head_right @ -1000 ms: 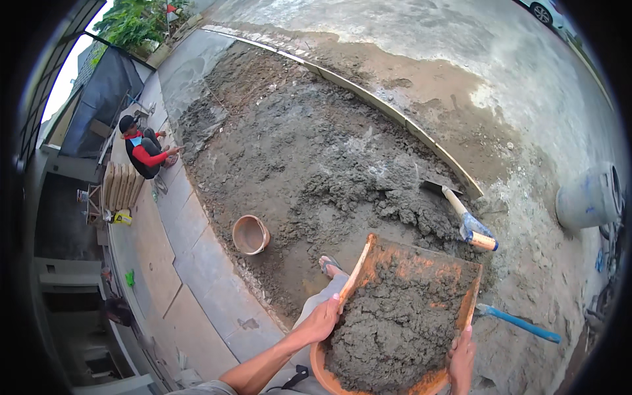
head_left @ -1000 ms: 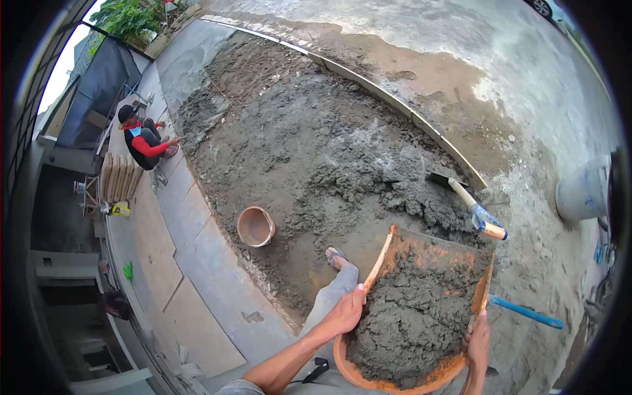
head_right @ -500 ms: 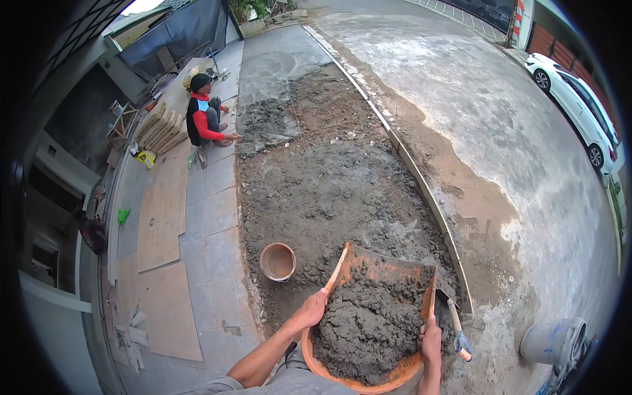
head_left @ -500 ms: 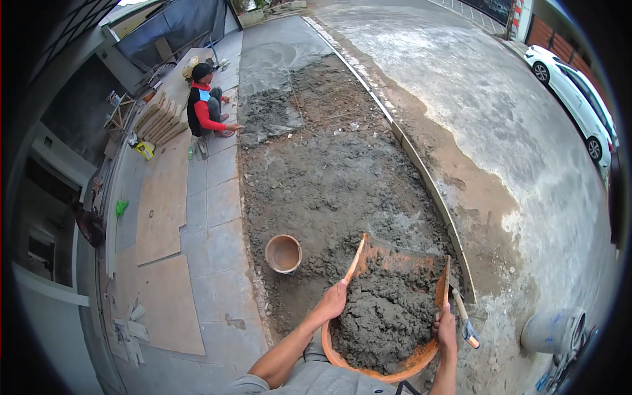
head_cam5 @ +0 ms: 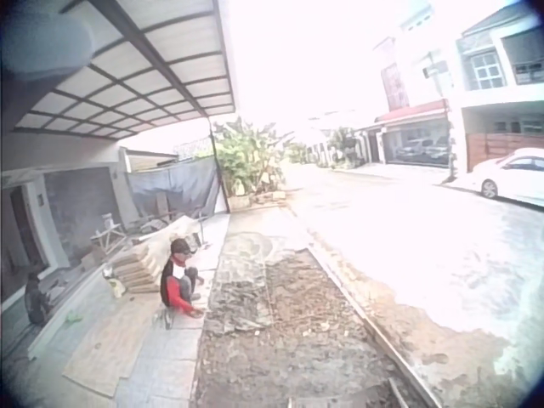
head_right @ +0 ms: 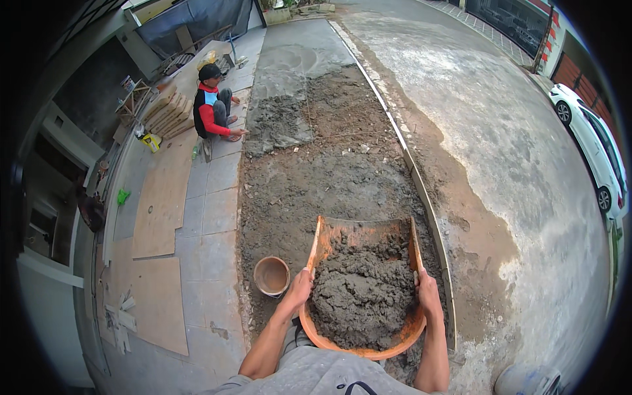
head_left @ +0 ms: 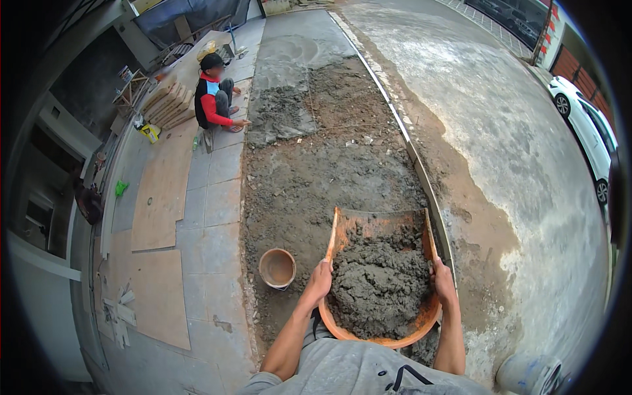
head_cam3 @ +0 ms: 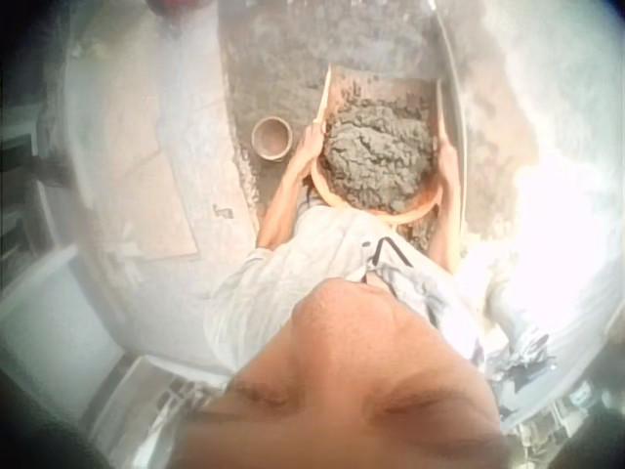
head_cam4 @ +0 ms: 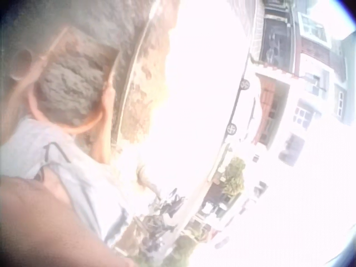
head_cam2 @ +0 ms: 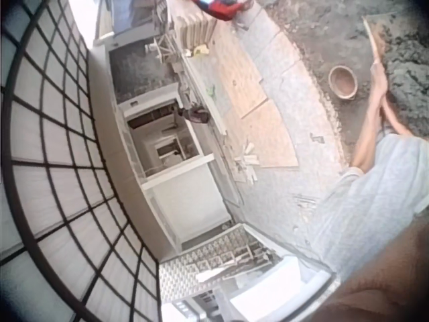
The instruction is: The person scoops wet concrete into a bucket and then dumps it onto a prepared area on the ground. The person then uses a shovel to move and distribute the wet concrete within a wooden frame.
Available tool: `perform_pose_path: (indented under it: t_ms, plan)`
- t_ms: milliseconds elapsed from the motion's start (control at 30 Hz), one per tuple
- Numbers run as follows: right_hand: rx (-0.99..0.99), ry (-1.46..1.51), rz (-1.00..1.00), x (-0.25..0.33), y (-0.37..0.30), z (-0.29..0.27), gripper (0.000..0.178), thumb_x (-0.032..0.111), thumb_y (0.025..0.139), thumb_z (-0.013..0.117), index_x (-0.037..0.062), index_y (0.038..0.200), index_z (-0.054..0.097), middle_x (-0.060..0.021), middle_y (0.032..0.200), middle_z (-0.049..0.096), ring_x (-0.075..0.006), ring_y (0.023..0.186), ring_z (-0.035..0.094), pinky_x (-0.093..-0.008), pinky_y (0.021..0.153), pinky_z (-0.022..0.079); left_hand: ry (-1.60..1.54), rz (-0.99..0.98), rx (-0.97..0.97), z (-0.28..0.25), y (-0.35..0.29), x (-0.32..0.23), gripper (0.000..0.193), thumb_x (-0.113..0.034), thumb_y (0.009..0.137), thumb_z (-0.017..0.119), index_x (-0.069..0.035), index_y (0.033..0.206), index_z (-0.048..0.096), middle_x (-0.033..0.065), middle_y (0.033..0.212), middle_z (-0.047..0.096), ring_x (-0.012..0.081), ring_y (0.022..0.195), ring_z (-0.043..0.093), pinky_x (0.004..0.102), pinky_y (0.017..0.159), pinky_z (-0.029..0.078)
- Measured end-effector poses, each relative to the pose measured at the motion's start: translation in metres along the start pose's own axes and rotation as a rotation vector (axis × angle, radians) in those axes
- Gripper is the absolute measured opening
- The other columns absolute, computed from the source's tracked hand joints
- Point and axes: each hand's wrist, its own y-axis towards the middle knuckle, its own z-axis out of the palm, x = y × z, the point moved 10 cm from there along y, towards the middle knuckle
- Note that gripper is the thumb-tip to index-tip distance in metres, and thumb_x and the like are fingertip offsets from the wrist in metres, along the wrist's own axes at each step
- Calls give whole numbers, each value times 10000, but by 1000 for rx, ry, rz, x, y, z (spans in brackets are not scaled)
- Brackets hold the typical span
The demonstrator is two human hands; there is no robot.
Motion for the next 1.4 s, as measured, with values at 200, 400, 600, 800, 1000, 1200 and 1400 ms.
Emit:
perform_pose_path:
  t_ms: [200, 400, 600, 800, 1000, 1200, 1400]
  plan:
    - [30, -96, -25, 73, 147, 61, 478, 501, 943, 347, 124, 671, 462, 59, 549, 355, -64, 476, 326, -233, 442, 249, -42, -53, 13, -27, 142, -61, 343, -297, 943, 219, -38, 837, 418, 69, 689, 400, 187, 659, 454, 328, 668, 396]
    - [69, -75, 94, 166, 303, 106, 463, 524, 932, 361, 141, 694, 465, 66, 555, 357, -60, 468, 321, -227, 434, 238, 120, 45, -52, -62, 311, -166, 391, -330, 947, 210, -25, 855, 437, 128, 743, 436, 280, 699, 461, 380, 786, 398]
    - [65, 87, 121, 267, 436, 116, 456, 533, 927, 380, 130, 728, 458, 91, 525, 302, -41, 408, 263, -220, 381, 200, 15, -24, 52, -71, 445, -281, 382, -322, 947, 222, -30, 864, 454, 109, 722, 435, 231, 680, 443, 366, 684, 387]
    - [78, 66, 163, 339, 624, 121, 479, 521, 938, 365, 122, 687, 449, 74, 543, 340, -47, 450, 304, -217, 419, 248, -43, -3, 46, -45, 624, -361, 366, -343, 946, 245, -48, 876, 450, 31, 686, 397, 138, 626, 385, 310, 587, 352]
    - [120, -234, 3, 446, 807, 142, 493, 499, 944, 360, 103, 672, 470, 56, 571, 377, -64, 504, 336, -240, 470, 273, -180, -42, -37, -31, 771, -423, 356, -328, 953, 251, -47, 868, 454, 37, 681, 399, 159, 612, 398, 322, 593, 366]
    - [272, -256, 89, 535, 953, 179, 480, 489, 944, 365, 98, 699, 496, 64, 561, 371, -57, 492, 331, -235, 448, 245, -446, -206, 3, -41, 862, -477, 377, -385, 983, 264, -66, 908, 450, -30, 685, 376, 68, 571, 340, 241, 513, 304]
    - [346, -152, 71, 636, 1096, 250, 460, 498, 941, 366, 106, 731, 480, 88, 552, 313, -51, 467, 281, -231, 435, 223, -497, -27, -28, -93, 1021, -572, 368, -379, 992, 267, -76, 915, 459, -47, 653, 351, 57, 554, 327, 239, 502, 302]
